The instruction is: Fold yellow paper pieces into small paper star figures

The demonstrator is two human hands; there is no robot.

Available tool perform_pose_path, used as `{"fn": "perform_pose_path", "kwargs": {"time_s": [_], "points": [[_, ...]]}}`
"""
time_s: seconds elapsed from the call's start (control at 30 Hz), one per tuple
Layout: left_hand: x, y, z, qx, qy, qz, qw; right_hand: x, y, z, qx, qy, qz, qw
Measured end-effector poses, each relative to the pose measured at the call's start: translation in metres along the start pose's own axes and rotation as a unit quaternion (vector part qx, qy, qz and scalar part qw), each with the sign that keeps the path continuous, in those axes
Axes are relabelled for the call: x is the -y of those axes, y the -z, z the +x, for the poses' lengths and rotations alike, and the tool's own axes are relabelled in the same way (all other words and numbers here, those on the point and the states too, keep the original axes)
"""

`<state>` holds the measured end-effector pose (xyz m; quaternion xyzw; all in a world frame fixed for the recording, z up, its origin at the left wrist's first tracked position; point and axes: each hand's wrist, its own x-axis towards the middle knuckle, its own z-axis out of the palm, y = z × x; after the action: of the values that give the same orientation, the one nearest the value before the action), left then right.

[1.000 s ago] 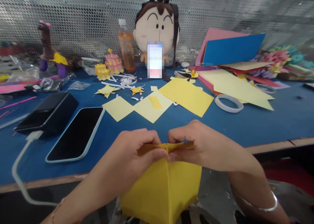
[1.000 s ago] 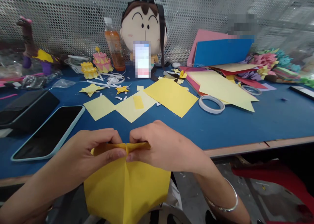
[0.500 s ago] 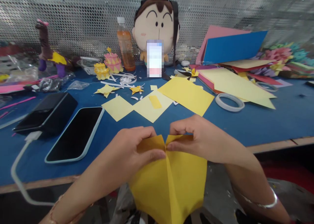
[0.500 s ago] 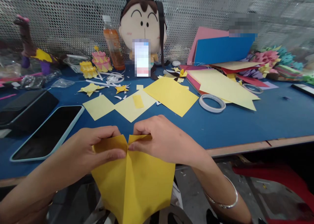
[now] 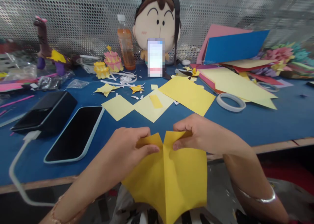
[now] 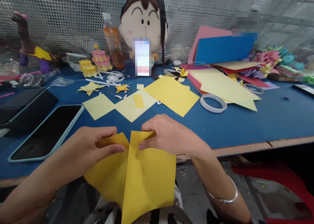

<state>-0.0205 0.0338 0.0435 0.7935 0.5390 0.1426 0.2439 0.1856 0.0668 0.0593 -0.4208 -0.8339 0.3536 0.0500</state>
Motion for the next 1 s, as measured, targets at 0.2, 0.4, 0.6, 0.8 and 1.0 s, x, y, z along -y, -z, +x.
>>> {"fn": "perform_pose_path", "kwargs": {"time_s": [0.2,0.4,0.6,0.8,1.0], "points": [[0.012,0.005,-0.001,-0.061,-0.01,0.042,0.997,-0.008,0.008,-0.008,-0.022,-0.035,-0.015,0.999],[0.018,-0.009,-0.001,-0.26,-0.046,0.149,0.953,-0.028,0.014,-0.005,-0.128,-0.093,-0.055,0.986],[0.027,-0.035,0.0,-0.097,-0.177,0.183,0.962,-0.04,0.008,0.003,-0.129,-0.118,-0.081,0.981],[0.041,-0.039,-0.002,-0.022,-0.183,0.195,0.963,-0.042,0.002,-0.006,-0.125,-0.139,-0.082,0.979],[0.042,-0.039,-0.004,0.001,-0.178,0.2,0.963,-0.044,0.0,-0.008,-0.12,-0.139,-0.069,0.981]]}}
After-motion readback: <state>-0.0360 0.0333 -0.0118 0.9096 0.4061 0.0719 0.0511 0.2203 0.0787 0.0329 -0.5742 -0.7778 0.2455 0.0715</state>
